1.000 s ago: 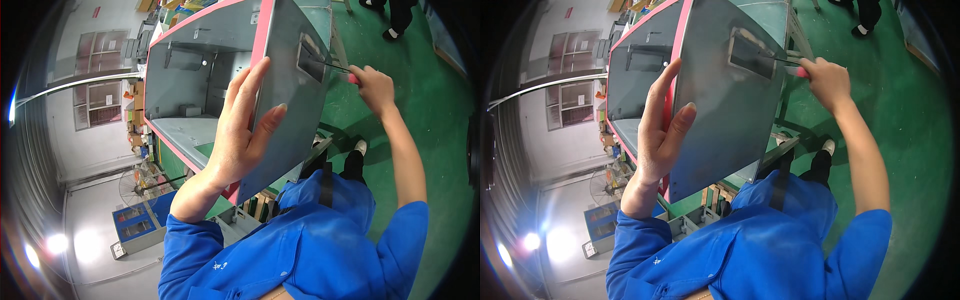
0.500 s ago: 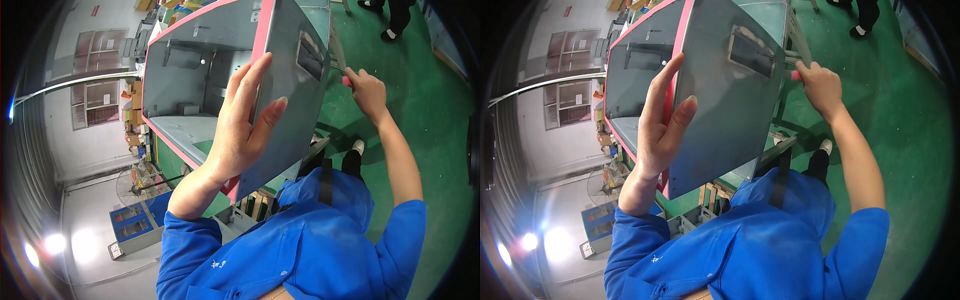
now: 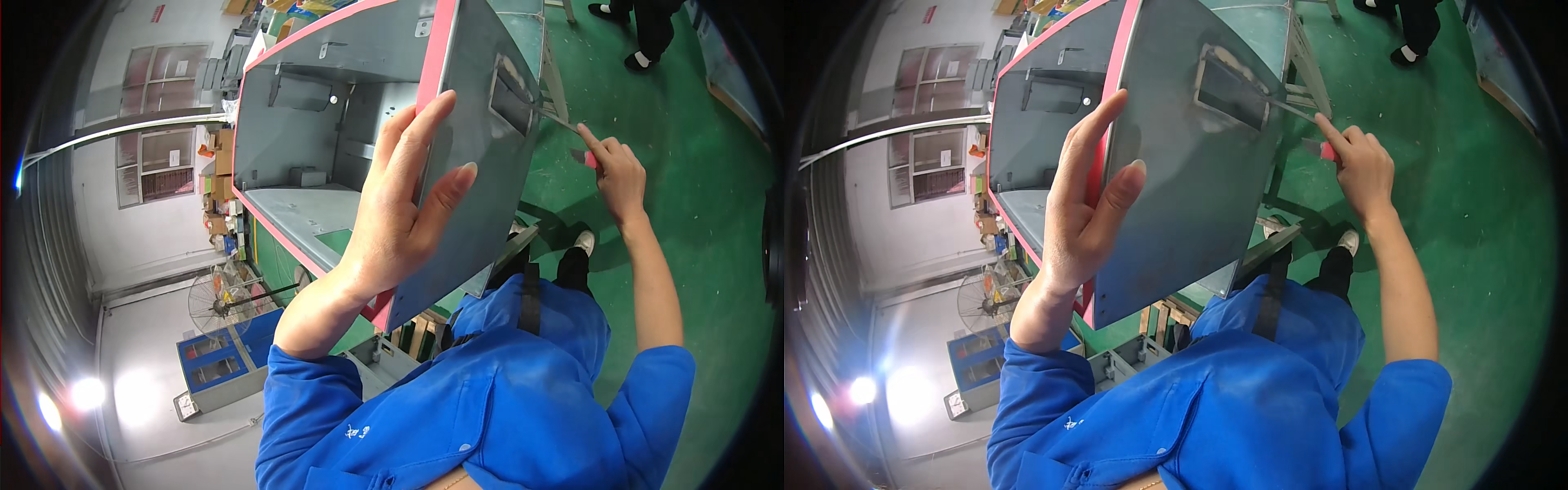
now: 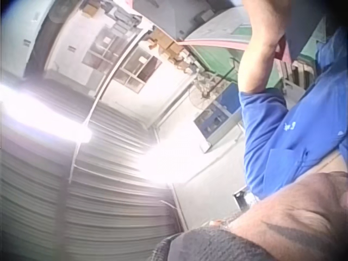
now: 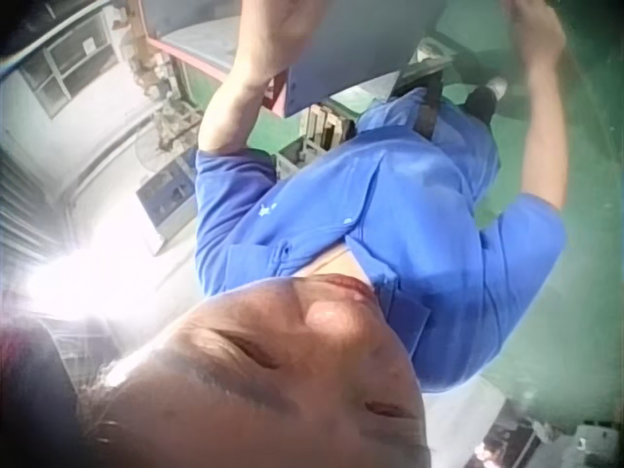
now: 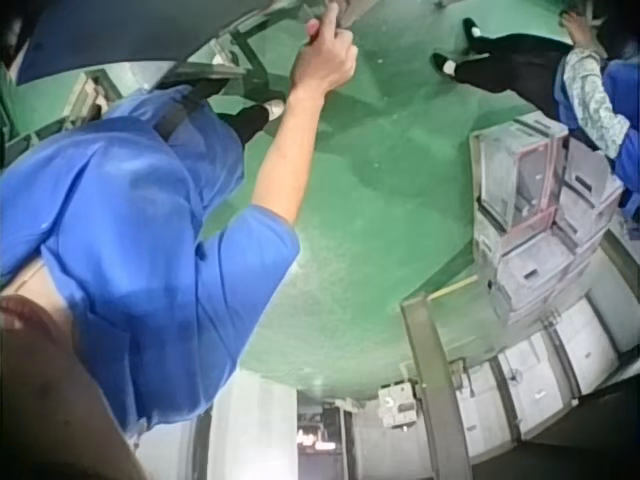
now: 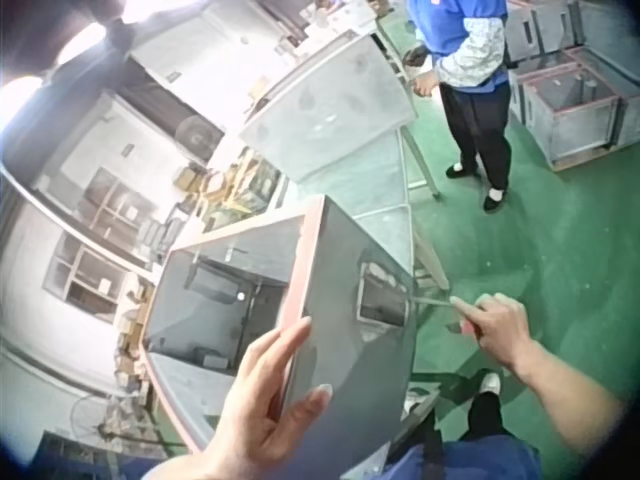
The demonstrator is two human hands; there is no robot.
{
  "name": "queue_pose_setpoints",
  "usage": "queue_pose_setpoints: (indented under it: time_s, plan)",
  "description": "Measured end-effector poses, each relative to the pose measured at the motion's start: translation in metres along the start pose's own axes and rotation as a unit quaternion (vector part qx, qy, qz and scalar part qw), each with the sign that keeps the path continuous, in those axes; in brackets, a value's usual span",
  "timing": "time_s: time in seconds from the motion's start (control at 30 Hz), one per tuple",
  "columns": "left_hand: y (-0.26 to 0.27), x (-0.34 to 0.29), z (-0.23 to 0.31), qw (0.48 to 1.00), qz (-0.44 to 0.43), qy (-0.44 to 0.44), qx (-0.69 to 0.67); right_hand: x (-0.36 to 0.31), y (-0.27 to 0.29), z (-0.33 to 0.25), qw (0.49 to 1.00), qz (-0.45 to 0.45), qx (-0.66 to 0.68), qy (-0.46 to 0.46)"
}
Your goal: Polishing or deburring the edges of a rectangular metal enclosure using a hand file.
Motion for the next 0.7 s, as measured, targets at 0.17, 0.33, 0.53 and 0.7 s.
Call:
queue_pose_setpoints:
  time_s: [0.17,0.33,0.53,0.7]
  plan:
    - [0.000,0.001,0.000,1.000,-0.001,-0.005,-0.003,0.000,-0.002,-0.008,1.000,0.025,0.013,0.004]
    - [0.001,0.001,0.004,0.999,0.001,-0.029,0.015,0.001,-0.003,-0.014,0.999,0.039,0.007,0.009]
    - [0.000,0.002,0.000,1.000,-0.003,-0.021,0.003,0.018,-0.003,-0.015,0.998,0.014,-0.017,0.058]
    - [-0.003,0.003,-0.003,0.999,-0.013,0.008,-0.028,0.033,-0.001,-0.012,0.992,0.012,-0.035,0.124]
Point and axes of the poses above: each hand's wrist, its own x-axis towards the middle knuckle, its own y-axis out of the back of the hand, z = x × y, the point moved 9 cm from there along x, towards the middle knuckle, and after that the axes turned 10 degrees about y, right-handed, at the moved point
